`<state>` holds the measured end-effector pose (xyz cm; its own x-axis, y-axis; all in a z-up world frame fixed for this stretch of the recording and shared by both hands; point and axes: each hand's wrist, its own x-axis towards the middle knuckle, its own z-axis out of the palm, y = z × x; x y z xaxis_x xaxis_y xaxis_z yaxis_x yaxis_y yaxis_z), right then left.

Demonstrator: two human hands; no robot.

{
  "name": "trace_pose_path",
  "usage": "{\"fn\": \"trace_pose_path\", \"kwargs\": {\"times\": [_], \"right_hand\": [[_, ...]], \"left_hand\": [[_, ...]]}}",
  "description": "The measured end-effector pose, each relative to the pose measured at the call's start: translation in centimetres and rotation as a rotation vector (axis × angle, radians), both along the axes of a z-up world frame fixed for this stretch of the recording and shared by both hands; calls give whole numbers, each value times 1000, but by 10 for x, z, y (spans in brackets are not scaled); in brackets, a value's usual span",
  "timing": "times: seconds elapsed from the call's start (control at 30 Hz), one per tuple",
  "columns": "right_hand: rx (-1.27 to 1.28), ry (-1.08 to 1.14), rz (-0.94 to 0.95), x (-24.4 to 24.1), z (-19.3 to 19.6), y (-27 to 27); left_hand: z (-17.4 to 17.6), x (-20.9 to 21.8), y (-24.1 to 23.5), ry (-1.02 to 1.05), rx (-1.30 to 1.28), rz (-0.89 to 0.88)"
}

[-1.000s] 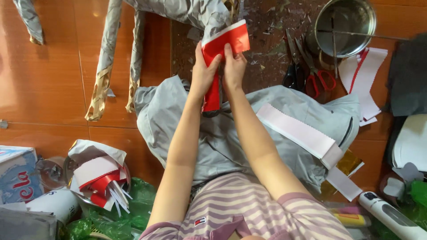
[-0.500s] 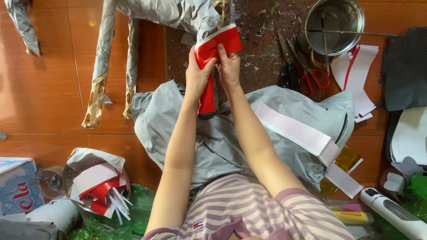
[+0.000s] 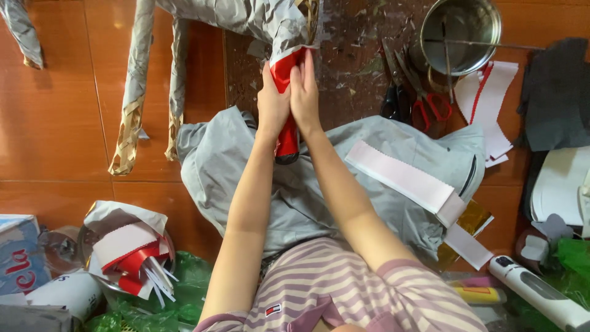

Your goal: The recorder is wrapping the legs of paper-mache giraffe figures with red and black paper strips and adhesive.

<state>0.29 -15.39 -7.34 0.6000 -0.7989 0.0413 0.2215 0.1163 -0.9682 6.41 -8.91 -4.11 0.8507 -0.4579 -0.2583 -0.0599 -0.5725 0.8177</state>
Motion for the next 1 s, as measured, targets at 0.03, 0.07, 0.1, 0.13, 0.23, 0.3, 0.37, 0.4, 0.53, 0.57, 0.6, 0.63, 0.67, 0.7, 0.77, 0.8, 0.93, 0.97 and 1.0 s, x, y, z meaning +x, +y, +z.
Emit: {"fn": "trace_pose_path", "kwargs": {"times": [0.03,0.07,0.1,0.13,0.23,0.3,0.37,0.4,0.53,0.57,0.6,0.63,0.67,0.7,0.77,0.8,0.93,0.97,1.0], "right_hand": [[-1,-3,-1,6,2,-4],[16,126,-3,12,5,-8],[30,255,-2,19,9,-13],[27,252,-3,21,0,-15],[2,324,-26,20,-34,-23],[-148,351,-85,24,-60,-26],[-141,321,-83,23,-55,-25],[-138,291,-82,22,-52,-24],[-11,251,-55,25,-8,-32],[1,233,-63,24,-11,-33],[14,216,-72,24,-13,-33],[16,219,-73,24,-17,-35],[16,204,-85,24,-20,-37],[14,185,-97,26,-22,-39],[91,131,-56,26,-19,-44],[166,78,-15,26,-18,-46],[313,5,92,23,-29,-53],[100,114,81,22,-28,-56],[-112,221,70,22,-27,-59]], "left_hand": [[-3,2,0,-3,-1,-1],[-5,3,0,-2,4,-6],[-7,5,-1,0,6,-11],[2,7,-1,-4,2,-11],[15,2,-4,31,-7,-17],[12,2,-3,31,-10,-18],[10,4,-2,26,-6,-24],[9,5,-2,20,-5,-29],[-1,10,-4,11,-3,-47],[0,9,-2,15,-20,-53],[0,8,0,19,-38,-58],[4,6,0,22,-35,-59],[8,5,1,36,-67,-62],[12,5,1,45,-100,-65],[10,6,1,42,-101,-67],[9,7,1,39,-103,-68],[12,5,4,50,-113,-62],[9,6,4,44,-123,-67],[6,7,4,39,-133,-73]]}}
